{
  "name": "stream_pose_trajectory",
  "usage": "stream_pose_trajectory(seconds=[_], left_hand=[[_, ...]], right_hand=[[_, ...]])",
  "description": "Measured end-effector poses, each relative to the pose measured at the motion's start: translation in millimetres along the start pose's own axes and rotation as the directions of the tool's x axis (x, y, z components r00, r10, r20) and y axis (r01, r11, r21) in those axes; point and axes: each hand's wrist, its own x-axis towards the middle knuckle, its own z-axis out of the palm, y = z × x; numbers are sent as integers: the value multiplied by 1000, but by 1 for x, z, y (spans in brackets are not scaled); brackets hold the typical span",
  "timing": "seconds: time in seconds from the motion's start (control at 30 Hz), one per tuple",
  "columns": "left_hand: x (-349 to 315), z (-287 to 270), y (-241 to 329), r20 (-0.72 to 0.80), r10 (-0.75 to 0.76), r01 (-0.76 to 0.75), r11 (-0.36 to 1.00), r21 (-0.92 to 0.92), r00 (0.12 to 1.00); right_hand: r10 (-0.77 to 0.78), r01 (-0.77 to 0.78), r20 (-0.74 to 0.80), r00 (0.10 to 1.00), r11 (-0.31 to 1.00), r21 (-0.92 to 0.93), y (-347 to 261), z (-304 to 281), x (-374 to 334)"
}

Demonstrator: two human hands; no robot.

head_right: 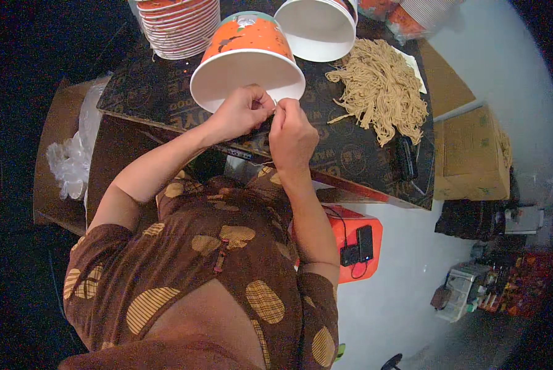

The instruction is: Threading elastic cords through pre-punched holes in paper buckets to attach handles.

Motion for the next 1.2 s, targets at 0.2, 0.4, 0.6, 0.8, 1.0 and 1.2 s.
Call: stream_pose_trajectory(seconds=[0.2,0.4,0.6,0.8,1.0,1.2], left_hand=[[-3,-1,2,-17,-30,30,999,-30,999],[-2,-2,0,10,-64,65,992,-105,998],[-4,-3,6,-8,-90,88,989,-122,996],[-6,-1,5,-34,-66,64,996,-57,997],[-9,-3,10,53,-166,172,973,-156,985],[-14,-1,4,50,-74,83,977,-196,996]], right_hand=[[-85,91,77,993,993,-75,1,-6,2],[-189,197,152,970,980,-33,7,-9,0],[-113,101,149,982,991,88,8,-9,2],[53,-151,266,963,919,364,10,-11,3],[194,-359,365,911,807,469,12,-9,2],[237,-409,368,899,753,515,8,-9,2]])
